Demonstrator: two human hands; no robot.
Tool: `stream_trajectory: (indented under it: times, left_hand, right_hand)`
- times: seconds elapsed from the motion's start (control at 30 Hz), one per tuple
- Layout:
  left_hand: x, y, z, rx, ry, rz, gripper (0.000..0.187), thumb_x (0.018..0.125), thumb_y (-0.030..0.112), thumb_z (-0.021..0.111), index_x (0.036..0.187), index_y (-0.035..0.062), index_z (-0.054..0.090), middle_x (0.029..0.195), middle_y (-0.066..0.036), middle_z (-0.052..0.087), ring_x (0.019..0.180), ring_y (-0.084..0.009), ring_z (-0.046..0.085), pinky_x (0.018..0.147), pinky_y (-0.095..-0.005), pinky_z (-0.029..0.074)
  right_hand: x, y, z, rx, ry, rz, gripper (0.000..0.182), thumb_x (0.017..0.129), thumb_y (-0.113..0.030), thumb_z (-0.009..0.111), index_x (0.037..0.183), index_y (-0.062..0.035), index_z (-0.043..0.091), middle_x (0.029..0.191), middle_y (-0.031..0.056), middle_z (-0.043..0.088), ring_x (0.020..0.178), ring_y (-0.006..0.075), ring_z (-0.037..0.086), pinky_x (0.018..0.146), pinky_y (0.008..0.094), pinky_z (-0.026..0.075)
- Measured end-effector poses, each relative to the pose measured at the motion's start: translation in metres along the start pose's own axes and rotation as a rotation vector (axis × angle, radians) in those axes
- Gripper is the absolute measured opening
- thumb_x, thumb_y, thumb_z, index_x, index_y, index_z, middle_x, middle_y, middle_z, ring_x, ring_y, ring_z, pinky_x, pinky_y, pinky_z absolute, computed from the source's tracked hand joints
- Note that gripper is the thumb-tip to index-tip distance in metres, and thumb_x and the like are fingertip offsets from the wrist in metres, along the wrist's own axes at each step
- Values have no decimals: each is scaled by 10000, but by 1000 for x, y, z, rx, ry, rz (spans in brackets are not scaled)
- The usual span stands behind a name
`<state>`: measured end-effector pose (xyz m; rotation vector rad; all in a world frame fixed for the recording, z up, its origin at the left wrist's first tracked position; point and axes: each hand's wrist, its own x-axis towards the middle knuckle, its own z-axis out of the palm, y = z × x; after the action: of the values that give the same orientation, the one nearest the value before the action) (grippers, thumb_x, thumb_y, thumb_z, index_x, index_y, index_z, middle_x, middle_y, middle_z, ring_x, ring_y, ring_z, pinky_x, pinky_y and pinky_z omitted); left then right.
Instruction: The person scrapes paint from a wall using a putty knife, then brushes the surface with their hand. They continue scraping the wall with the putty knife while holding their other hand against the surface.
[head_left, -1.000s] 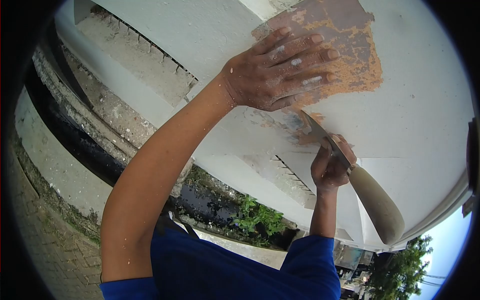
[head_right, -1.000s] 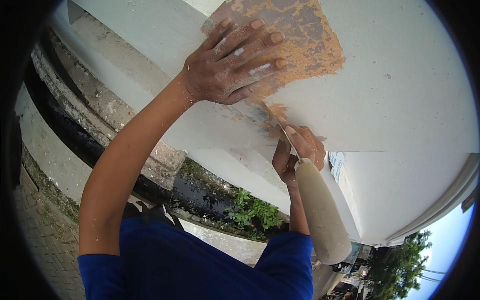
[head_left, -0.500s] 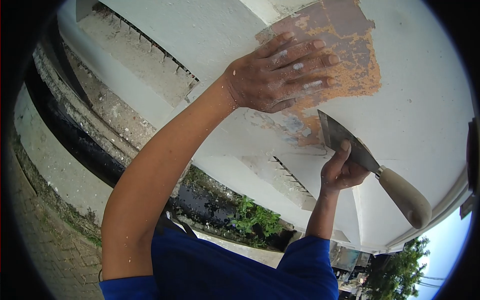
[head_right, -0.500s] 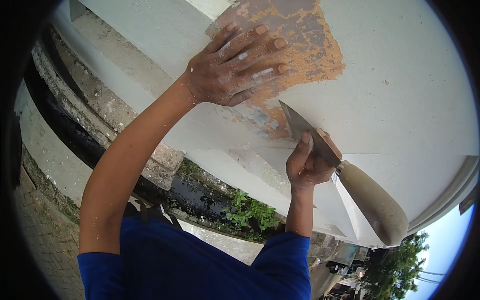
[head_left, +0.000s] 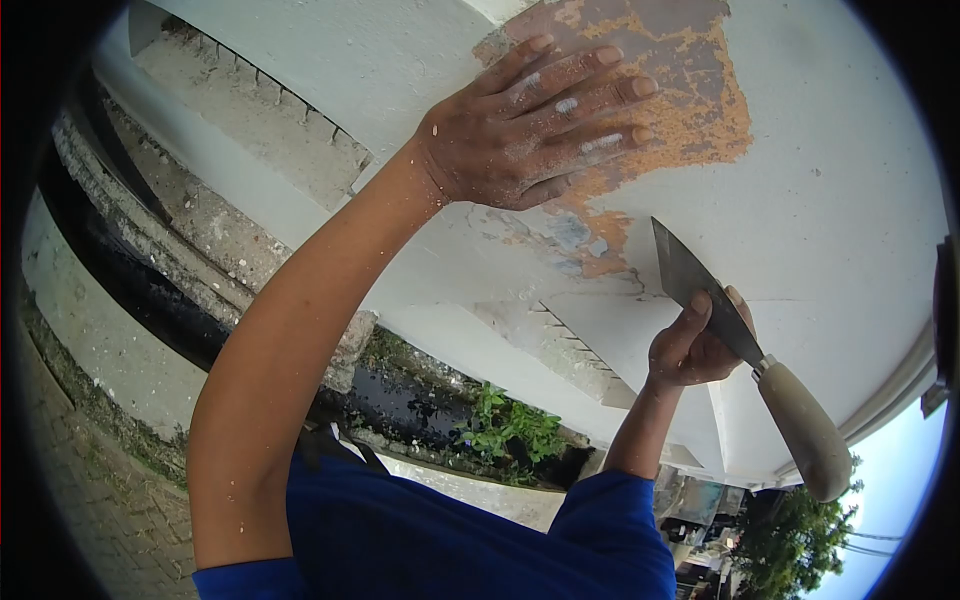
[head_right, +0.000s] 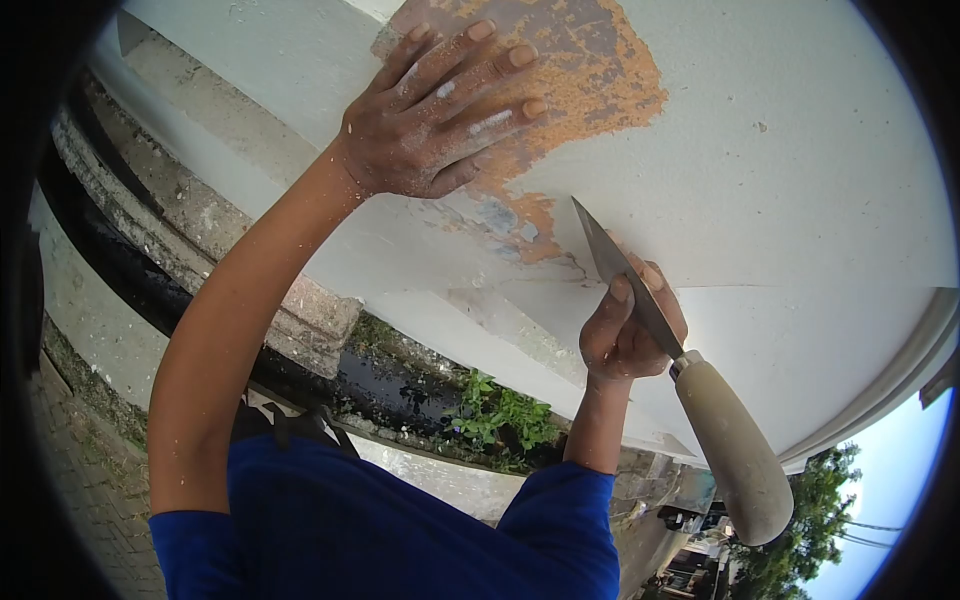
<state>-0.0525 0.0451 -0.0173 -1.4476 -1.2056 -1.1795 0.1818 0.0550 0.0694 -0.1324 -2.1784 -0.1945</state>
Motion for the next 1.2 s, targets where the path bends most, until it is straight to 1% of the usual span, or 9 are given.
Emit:
stream_trajectory:
  times: [0.27, 0.37, 0.47, 0.53, 0.6, 0.63, 0.93, 1.03, 1.2]
  left_hand:
    - [-1, 2, 0, -30, -23, -32, 505, 757, 418, 473, 1243, 328, 367, 1358, 56, 271, 1268, -174, 204, 1076, -401, 67]
    - [0, 2, 1, -12, -21, -23, 492, 764, 413, 467, 1239, 325, 375, 1357, 55, 274, 1269, -177, 198, 1076, -403, 66]
    - [-1, 2, -3, -34, -46, -31, 480, 772, 404, 457, 1238, 325, 378, 1357, 55, 274, 1270, -178, 197, 1076, -404, 65]
    - [2, 2, -2, -41, -37, -32, 477, 774, 400, 451, 1240, 327, 375, 1359, 57, 271, 1270, -178, 197, 1076, -406, 65]
    - [2, 2, 0, -25, -8, -37, 481, 775, 399, 445, 1245, 332, 366, 1362, 59, 264, 1270, -176, 197, 1076, -406, 64]
    - [1, 1, -1, -31, -21, -32, 477, 778, 402, 439, 1244, 333, 366, 1361, 60, 266, 1269, -176, 198, 1076, -407, 64]
    - [0, 2, -1, -40, -62, -33, 469, 780, 414, 424, 1241, 353, 362, 1360, 59, 267, 1268, -173, 203, 1076, -407, 64]
    - [-2, 1, -3, -71, -62, -42, 474, 773, 409, 441, 1237, 350, 369, 1360, 60, 267, 1267, -173, 204, 1076, -405, 65]
    - [1, 2, 0, -30, -20, -27, 476, 770, 401, 454, 1236, 333, 380, 1359, 52, 271, 1266, -175, 210, 1075, -406, 68]
  right_hand:
    - [-12, 7, 8, 1, 72, 56, 267, 798, 0, 527, 1017, 36, 379, 916, 156, 523, 756, 182, 555, 678, 275, 471]
    - [-5, 7, 5, -18, -293, -202, 278, 797, 14, 522, 1023, 37, 361, 891, 162, 526, 710, 172, 559, 607, 290, 486]
    - [-4, 6, 13, 118, 139, 42, 254, 801, 20, 512, 1005, 36, 362, 861, 180, 551, 696, 169, 569, 580, 255, 477]
    - [-7, 7, 3, 3, -237, -13, 241, 811, 19, 497, 1009, 40, 362, 842, 176, 561, 705, 178, 571, 587, 249, 462]
    - [3, 6, 3, 34, -298, -92, 237, 805, 38, 494, 1004, 43, 365, 831, 171, 567, 715, 184, 571, 628, 266, 463]
    - [2, 5, 4, 63, -106, -45, 234, 800, 47, 494, 997, 38, 368, 839, 172, 565, 729, 192, 575, 658, 282, 474]
    - [-3, 5, 6, 36, -217, -118, 249, 787, 46, 509, 1002, 35, 383, 886, 185, 543, 757, 195, 571, 683, 298, 475]
    - [-5, 5, 12, 181, 93, 85, 251, 782, 41, 520, 996, 36, 389, 886, 177, 543, 773, 192, 571, 696, 296, 471]
    - [-1, 5, 11, 33, -55, -70, 230, 788, 43, 518, 987, 46, 404, 889, 164, 537, 777, 176, 556, 694, 253, 455]
